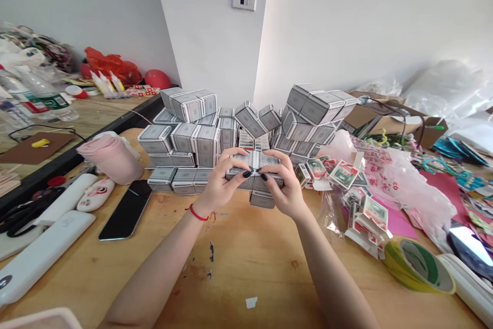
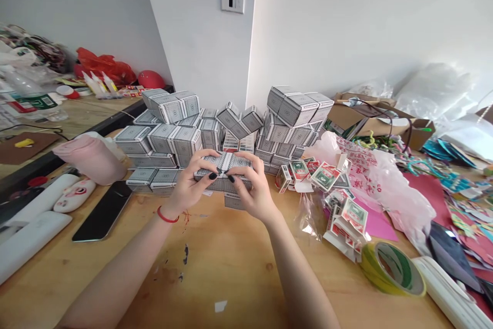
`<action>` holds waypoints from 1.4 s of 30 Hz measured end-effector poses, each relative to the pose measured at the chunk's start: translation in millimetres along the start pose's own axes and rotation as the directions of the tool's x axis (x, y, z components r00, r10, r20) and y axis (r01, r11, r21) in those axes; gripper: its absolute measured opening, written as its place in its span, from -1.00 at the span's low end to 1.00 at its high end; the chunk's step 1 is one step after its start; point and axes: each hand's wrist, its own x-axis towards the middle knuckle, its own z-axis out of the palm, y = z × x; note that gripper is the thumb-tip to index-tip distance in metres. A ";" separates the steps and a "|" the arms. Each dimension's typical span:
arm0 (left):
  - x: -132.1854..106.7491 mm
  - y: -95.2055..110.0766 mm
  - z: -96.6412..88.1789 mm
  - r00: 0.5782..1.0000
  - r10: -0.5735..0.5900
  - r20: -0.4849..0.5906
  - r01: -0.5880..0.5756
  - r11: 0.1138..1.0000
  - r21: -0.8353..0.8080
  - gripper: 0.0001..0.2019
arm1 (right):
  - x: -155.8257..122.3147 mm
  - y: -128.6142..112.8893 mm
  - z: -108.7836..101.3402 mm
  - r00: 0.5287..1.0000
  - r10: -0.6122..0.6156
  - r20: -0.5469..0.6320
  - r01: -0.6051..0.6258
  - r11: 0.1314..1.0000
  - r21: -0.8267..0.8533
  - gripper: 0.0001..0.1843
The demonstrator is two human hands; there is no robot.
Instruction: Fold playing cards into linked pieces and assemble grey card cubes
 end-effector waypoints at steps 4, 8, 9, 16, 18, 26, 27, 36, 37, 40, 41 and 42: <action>-1.2 0.4 2.8 1.000 -0.016 -0.023 0.016 1.000 -0.012 -0.90 | 0.0 -0.1 1.0 1.000 0.014 -0.023 -0.014 1.000 0.012 -0.86; -2.2 1.6 5.4 0.998 -0.035 -0.052 0.034 0.999 -0.028 -0.88 | -0.5 0.1 2.8 0.999 0.030 -0.043 -0.030 1.000 0.007 -0.87; -2.5 1.6 6.0 0.997 -0.037 -0.060 0.035 0.999 -0.034 -0.89 | -0.7 0.0 3.6 0.998 0.034 -0.048 -0.033 0.999 0.005 -0.88; -4.7 -0.9 8.5 0.993 -0.063 -0.100 0.058 0.997 -0.051 -0.92 | -2.0 0.7 11.0 0.986 0.090 -0.143 -0.076 0.992 0.101 -0.87; -4.9 -0.8 9.0 0.993 -0.058 -0.105 0.052 0.997 -0.061 -0.93 | -2.0 0.5 11.3 0.985 0.102 -0.136 -0.088 0.990 0.110 -0.90; -4.2 0.2 10.2 0.987 -0.100 -0.125 0.087 0.990 -0.109 -0.91 | -2.3 -1.2 8.9 0.984 0.139 -0.115 -0.125 0.985 0.123 -0.97; -4.3 -0.8 10.8 0.985 -0.117 -0.127 0.100 0.986 -0.134 -0.91 | -2.3 -1.0 8.9 0.983 0.143 -0.113 -0.130 0.984 0.122 -0.97; -6.4 -15.1 19.5 0.827 -0.534 -0.176 0.227 0.604 -0.764 -0.82 | 0.1 -10.0 -7.5 0.933 0.349 0.084 -0.356 0.931 0.080 -0.14; -6.5 -16.2 19.3 0.807 -0.567 -0.163 0.209 0.534 -0.819 -0.82 | 0.3 -12.0 -11.1 0.925 0.362 0.117 -0.368 0.929 0.031 -0.08; -7.2 -21.5 17.4 0.783 -0.605 -0.141 0.174 0.431 -0.885 -0.88 | 1.0 -15.4 -19.9 0.882 0.421 0.211 -0.414 0.907 -0.078 -0.08; -7.6 -24.4 16.5 0.790 -0.598 -0.136 0.177 0.435 -0.883 -0.92 | 1.3 -15.5 -21.6 0.872 0.437 0.219 -0.426 0.899 -0.097 -0.11; -8.0 -27.8 15.3 0.806 -0.578 -0.131 0.189 0.459 -0.868 -0.91 | 1.7 -15.2 -22.8 0.870 0.446 0.208 -0.432 0.895 -0.113 -0.14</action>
